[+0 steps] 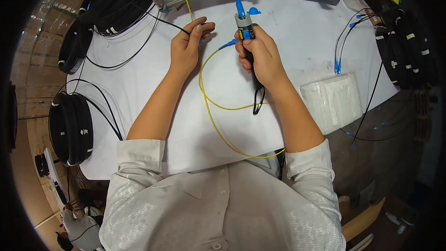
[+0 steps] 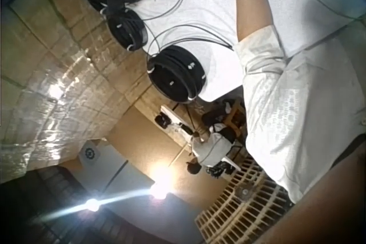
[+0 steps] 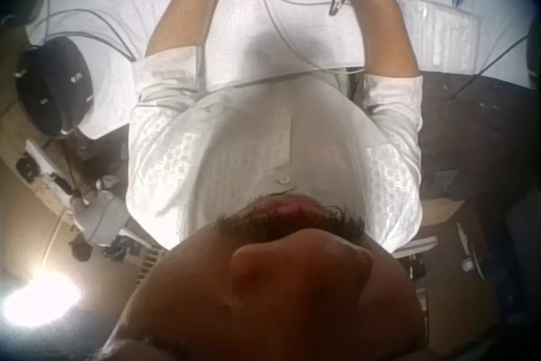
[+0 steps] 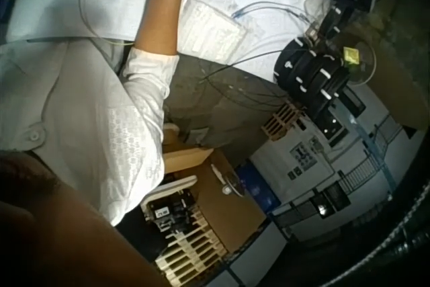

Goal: Connecting and testing fiber optic cables using electronic measurement equipment and a cleaning tool.

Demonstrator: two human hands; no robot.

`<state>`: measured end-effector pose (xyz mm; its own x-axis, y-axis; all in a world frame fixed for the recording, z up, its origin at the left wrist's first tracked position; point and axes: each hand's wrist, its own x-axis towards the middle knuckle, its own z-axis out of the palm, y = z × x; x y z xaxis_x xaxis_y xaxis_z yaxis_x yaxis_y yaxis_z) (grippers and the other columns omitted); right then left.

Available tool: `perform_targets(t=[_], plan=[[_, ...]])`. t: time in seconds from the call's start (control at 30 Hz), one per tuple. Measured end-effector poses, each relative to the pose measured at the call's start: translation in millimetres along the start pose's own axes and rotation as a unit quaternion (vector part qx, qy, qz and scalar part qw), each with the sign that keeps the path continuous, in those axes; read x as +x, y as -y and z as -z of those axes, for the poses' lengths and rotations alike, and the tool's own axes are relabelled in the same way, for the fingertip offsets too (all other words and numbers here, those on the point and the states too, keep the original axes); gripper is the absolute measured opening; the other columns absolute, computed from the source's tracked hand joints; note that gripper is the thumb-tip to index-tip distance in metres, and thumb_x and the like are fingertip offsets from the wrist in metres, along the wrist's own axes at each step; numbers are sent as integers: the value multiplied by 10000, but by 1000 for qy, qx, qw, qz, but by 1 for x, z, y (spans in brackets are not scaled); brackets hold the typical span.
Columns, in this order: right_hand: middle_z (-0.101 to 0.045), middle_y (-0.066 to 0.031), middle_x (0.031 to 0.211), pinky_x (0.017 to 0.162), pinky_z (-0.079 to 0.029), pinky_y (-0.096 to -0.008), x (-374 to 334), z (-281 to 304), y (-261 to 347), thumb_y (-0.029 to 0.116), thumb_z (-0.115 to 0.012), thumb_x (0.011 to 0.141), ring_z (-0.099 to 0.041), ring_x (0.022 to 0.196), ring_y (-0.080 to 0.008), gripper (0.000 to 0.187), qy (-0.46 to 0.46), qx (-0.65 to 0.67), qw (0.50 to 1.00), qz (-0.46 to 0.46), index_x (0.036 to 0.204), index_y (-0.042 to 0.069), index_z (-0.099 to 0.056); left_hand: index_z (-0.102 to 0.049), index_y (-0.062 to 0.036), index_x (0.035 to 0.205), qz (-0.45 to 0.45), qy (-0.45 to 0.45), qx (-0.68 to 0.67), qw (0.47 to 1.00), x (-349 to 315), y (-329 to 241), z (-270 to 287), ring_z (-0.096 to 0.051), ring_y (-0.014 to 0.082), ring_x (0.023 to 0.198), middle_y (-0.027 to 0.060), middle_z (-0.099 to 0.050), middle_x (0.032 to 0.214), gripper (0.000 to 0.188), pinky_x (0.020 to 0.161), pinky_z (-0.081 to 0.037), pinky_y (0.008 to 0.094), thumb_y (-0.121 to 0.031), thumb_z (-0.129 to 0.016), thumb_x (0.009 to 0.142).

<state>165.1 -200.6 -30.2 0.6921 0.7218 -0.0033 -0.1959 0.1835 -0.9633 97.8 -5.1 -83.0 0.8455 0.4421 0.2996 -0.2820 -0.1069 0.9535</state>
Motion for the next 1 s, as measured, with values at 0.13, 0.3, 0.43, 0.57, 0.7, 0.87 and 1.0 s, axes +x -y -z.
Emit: perform_targets(t=[0.13,0.3,0.43,0.57,0.7,0.87,1.0], plan=[[-473,-45,710,473,-337,-256,0,-1,0,140,-403,877,-411,529,-111,245,-4,7,1000,-8,1048,-3,-504,-529,86,1269,-4,3,-4,1000,0,1,0,-651,224,1068,152,-681,1118,380,914,-525,313,-208,-450,1042],[-479,-51,754,479,-366,-245,0,-6,-3,172,-403,898,-431,543,-111,290,55,-26,994,-86,1119,6,-492,-575,79,1222,37,17,-63,997,0,-13,-3,-654,181,976,137,-689,1089,394,863,-522,297,-254,-495,1028],[-472,-33,731,474,-370,-249,-3,-7,-9,173,-408,931,-442,538,-100,256,102,-91,978,-159,1122,29,-501,-661,57,1100,110,81,-138,981,0,-22,-6,-636,151,907,93,-692,986,366,862,-508,284,-277,-541,1009],[-470,-26,732,473,-370,-251,-2,-8,-4,161,-410,933,-442,540,-94,215,117,-88,974,-172,1091,44,-498,-672,53,1038,112,84,-145,979,1,-22,-3,-637,142,878,86,-691,933,329,843,-514,290,-252,-555,1001],[-480,-18,709,465,-371,-253,-5,-10,2,167,-443,933,-442,530,-88,133,101,-108,971,-186,974,47,-483,-651,49,931,91,-23,-155,983,8,-25,0,-676,194,833,126,-698,893,418,802,-543,314,-337,-514,1013],[-502,-16,697,468,-398,-252,-4,-13,-3,152,-508,955,-469,533,-82,127,128,-92,974,-164,915,33,-493,-608,33,993,78,-38,-165,982,19,-38,25,-690,299,953,190,-684,1012,427,849,-565,375,-368,-465,1025],[-515,-16,723,467,-413,-251,-2,-10,-3,177,-501,968,-471,538,-77,147,155,-63,972,-167,926,36,-505,-598,13,966,116,15,-180,977,13,-45,8,-675,312,1003,211,-683,1050,409,888,-550,416,-361,-445,1033]])
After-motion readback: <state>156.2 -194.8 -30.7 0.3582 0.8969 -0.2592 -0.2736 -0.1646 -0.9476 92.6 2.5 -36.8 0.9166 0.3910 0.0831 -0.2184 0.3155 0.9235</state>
